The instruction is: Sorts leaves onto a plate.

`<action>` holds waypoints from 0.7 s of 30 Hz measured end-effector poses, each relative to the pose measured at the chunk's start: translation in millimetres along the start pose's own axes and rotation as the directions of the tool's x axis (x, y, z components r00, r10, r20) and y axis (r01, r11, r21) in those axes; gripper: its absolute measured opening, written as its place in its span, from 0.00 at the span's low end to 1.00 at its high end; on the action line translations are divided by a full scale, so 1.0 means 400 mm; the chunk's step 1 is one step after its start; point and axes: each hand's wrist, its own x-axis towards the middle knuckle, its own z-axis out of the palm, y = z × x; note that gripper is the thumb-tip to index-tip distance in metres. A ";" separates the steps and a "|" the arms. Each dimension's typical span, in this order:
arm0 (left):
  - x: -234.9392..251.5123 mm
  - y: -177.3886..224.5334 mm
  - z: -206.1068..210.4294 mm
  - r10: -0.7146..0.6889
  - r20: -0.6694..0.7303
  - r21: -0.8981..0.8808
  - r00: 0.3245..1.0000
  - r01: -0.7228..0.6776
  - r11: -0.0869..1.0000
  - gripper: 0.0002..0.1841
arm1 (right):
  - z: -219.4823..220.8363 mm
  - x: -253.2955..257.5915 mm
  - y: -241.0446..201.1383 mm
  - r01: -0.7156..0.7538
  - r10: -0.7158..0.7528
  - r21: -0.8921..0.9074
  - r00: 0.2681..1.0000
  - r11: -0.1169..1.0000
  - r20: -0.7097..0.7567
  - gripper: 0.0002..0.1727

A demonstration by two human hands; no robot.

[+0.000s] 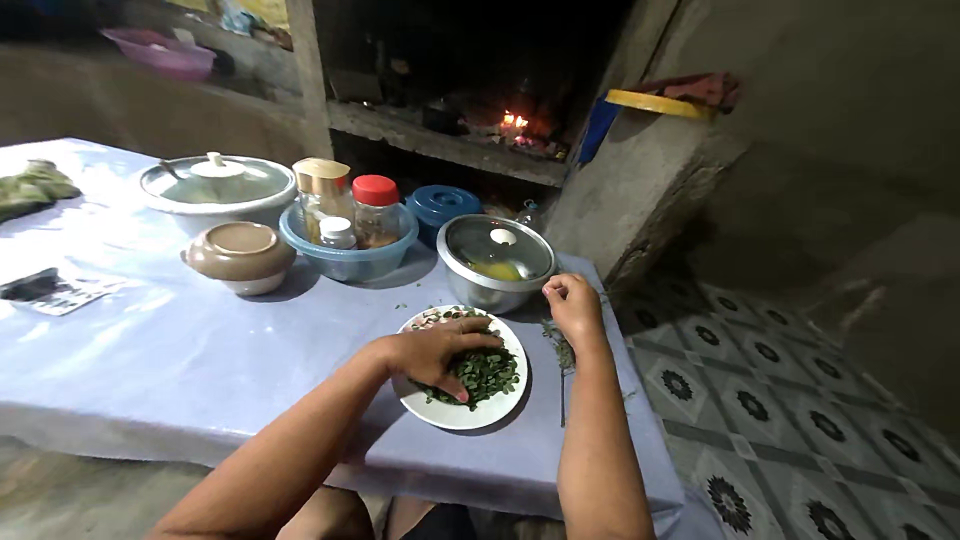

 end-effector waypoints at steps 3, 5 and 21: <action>0.020 0.001 0.021 -0.036 0.051 0.064 0.998 0.032 0.997 0.43 | -0.004 0.010 0.012 -0.027 0.025 0.025 0.998 0.999 0.055 0.08; 0.036 -0.004 0.013 -0.081 0.104 0.116 0.991 0.068 0.991 0.38 | -0.013 0.034 0.014 -0.053 0.052 0.003 0.987 0.999 0.150 0.09; 0.055 0.004 -0.011 -0.179 0.183 0.181 0.967 0.146 0.973 0.34 | -0.114 0.052 0.111 -0.326 0.397 -0.381 0.910 0.865 0.121 0.16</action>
